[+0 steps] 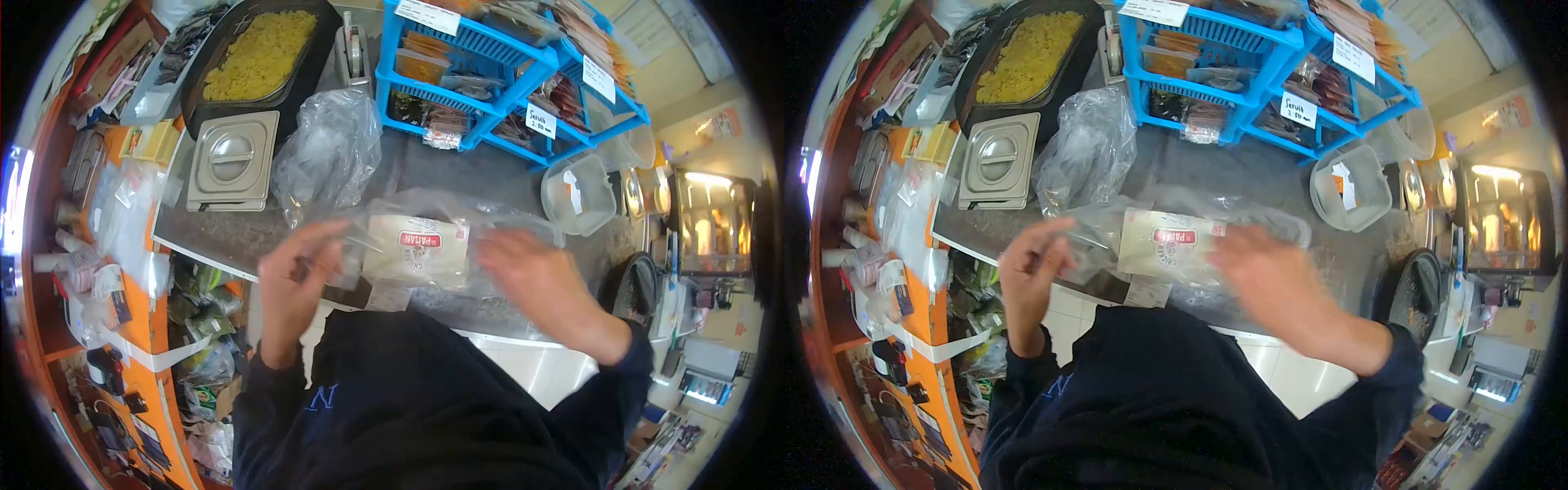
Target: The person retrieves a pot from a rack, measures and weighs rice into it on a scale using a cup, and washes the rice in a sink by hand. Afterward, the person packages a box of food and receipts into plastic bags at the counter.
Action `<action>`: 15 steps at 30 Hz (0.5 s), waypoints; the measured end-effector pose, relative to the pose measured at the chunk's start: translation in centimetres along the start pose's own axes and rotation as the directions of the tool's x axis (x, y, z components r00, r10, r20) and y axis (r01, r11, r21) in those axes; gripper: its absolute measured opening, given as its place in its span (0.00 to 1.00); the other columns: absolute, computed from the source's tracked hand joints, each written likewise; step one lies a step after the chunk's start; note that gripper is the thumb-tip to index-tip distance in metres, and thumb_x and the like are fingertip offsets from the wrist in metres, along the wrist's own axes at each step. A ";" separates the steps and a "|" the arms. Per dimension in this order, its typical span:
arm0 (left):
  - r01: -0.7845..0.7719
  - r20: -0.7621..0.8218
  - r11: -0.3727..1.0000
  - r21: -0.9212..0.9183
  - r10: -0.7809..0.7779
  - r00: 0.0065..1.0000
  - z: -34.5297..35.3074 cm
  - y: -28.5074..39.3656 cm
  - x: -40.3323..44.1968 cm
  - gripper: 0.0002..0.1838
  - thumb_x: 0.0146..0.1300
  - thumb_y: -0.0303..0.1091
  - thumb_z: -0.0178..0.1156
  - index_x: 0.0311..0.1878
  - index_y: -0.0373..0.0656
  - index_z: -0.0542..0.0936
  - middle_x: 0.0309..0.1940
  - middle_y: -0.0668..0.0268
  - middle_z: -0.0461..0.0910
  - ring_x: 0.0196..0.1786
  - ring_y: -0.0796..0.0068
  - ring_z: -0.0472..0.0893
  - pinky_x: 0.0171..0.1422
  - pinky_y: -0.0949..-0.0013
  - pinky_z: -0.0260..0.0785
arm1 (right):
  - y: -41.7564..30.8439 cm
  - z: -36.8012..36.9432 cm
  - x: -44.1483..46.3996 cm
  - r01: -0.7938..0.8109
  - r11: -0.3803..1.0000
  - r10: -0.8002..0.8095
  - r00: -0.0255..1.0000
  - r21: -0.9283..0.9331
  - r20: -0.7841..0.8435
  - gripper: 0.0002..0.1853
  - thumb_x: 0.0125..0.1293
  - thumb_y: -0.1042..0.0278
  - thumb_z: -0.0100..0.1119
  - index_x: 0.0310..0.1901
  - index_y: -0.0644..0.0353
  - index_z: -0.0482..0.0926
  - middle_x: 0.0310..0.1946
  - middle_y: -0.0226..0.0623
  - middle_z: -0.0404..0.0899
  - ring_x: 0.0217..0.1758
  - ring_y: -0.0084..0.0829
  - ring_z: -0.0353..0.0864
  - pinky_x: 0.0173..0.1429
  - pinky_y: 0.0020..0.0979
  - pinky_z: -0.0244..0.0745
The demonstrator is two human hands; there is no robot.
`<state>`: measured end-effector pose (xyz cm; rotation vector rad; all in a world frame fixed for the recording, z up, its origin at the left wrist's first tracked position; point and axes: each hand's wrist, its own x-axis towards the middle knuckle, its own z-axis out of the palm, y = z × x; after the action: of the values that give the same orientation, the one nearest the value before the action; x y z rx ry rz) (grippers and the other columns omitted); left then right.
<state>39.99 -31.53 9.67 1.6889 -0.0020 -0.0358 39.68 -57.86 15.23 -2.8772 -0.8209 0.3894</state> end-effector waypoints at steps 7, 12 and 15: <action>0.149 0.111 0.978 -0.144 -0.133 0.985 2.7 0.6 -2.3 0.21 0.55 0.21 0.58 0.54 0.34 0.72 0.36 0.64 0.79 0.36 0.76 0.79 0.41 0.75 0.71 | -1.2 15.0 8.1 -0.019 1.000 0.019 0.997 0.001 0.073 0.58 0.31 0.30 0.62 0.65 0.50 0.54 0.66 0.54 0.44 0.69 0.53 0.44 0.63 0.62 0.45; -0.114 0.218 0.992 -0.049 0.122 0.968 2.0 -3.9 -1.6 0.19 0.55 0.23 0.58 0.52 0.34 0.73 0.38 0.61 0.77 0.35 0.76 0.77 0.45 0.73 0.69 | 4.2 17.5 7.3 0.113 0.821 -0.192 0.978 0.559 0.085 0.45 0.53 0.39 0.52 0.68 0.43 0.44 0.67 0.56 0.38 0.71 0.51 0.37 0.64 0.64 0.33; -0.009 0.244 0.999 0.048 -0.004 0.970 2.1 -5.2 -3.8 0.17 0.54 0.23 0.60 0.48 0.33 0.74 0.39 0.60 0.77 0.35 0.76 0.77 0.45 0.73 0.68 | 2.8 15.6 7.3 0.127 0.905 -0.206 0.966 0.405 0.157 0.41 0.57 0.55 0.55 0.68 0.42 0.44 0.68 0.53 0.36 0.72 0.50 0.36 0.66 0.61 0.28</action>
<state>36.00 -32.88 4.39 1.7241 -0.1913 -0.2436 42.77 -55.61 -1.78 -2.4037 -0.8940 0.7344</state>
